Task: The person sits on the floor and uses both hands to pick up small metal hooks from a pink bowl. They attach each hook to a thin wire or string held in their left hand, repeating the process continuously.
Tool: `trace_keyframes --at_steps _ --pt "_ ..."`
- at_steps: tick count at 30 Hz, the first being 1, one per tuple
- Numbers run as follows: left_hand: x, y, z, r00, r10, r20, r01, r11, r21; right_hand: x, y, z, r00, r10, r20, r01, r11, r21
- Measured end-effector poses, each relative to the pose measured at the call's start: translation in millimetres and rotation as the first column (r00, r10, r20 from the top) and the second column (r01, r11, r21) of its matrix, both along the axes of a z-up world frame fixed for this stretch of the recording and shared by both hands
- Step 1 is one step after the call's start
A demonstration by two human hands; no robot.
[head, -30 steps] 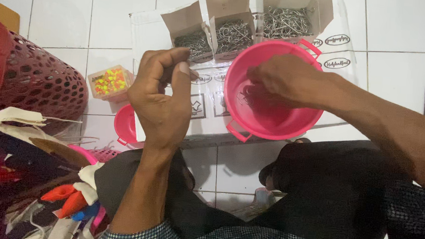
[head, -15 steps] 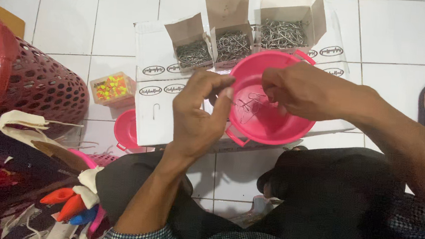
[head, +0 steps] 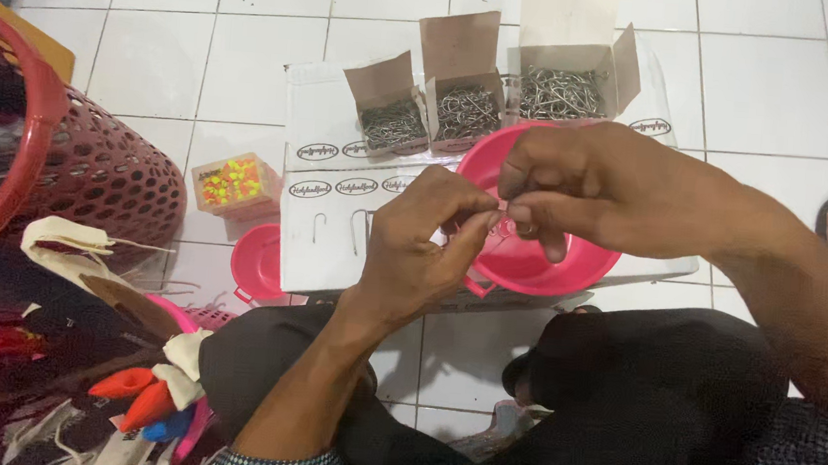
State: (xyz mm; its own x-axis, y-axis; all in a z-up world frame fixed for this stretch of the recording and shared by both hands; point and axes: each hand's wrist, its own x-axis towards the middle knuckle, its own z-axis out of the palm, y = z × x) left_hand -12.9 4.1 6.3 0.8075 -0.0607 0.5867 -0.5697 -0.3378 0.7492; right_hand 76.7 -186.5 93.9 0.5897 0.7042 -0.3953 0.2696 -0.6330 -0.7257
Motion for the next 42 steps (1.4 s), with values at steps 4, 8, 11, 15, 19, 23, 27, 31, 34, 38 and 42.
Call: trace_keyframes --at_steps 4,8,11,15,19,23,27,31,34,38,42 --pt "-2 1 4 0.973 -0.005 -0.231 -0.035 0.985 -0.172 1 6 -9 0.996 0.064 -0.065 -0.027 0.887 0.461" --pt "2 8 -6 0.848 -0.225 -0.48 -0.092 0.83 -0.551 -2 16 -24 0.995 -0.101 -0.01 0.09 0.835 0.543" --pt "2 9 -6 0.848 -0.236 -0.475 -0.103 0.805 -0.584 -10 28 -26 0.985 -0.175 0.01 0.138 0.807 0.575" --pt "4 11 1 0.832 -0.064 -0.55 -0.258 0.834 -0.488 -10 34 -27 0.984 -0.168 0.063 0.101 0.812 0.576" --pt "4 15 7 0.862 -0.006 -0.506 -0.289 0.814 -0.503 -2 36 -43 0.852 -0.071 0.518 -0.153 0.914 0.376" --pt "1 28 12 0.921 0.084 -0.38 -0.258 0.864 -0.433 -5 48 -26 0.918 -0.036 0.394 -0.068 0.967 0.247" --pt "4 40 21 0.896 0.181 -0.405 -0.357 0.836 -0.416 -3 72 -9 0.936 0.007 0.351 -0.133 0.932 0.337" --pt "12 63 28 0.819 0.377 -0.432 -0.57 0.621 -0.539 32 93 -40 0.683 0.128 0.719 -0.373 0.908 0.192" --pt "16 77 23 0.81 0.431 -0.398 -0.582 0.51 -0.633 72 116 -93 0.562 0.257 0.786 -0.281 0.953 -0.111" --pt "14 77 24 0.793 0.468 -0.391 -0.608 0.562 -0.56 81 151 -112 0.497 0.5 0.709 -0.18 0.859 -0.48" --pt "7 77 30 0.792 0.521 -0.318 -0.61 0.658 -0.442 91 167 -127 0.402 0.531 0.746 -0.154 0.842 -0.517"
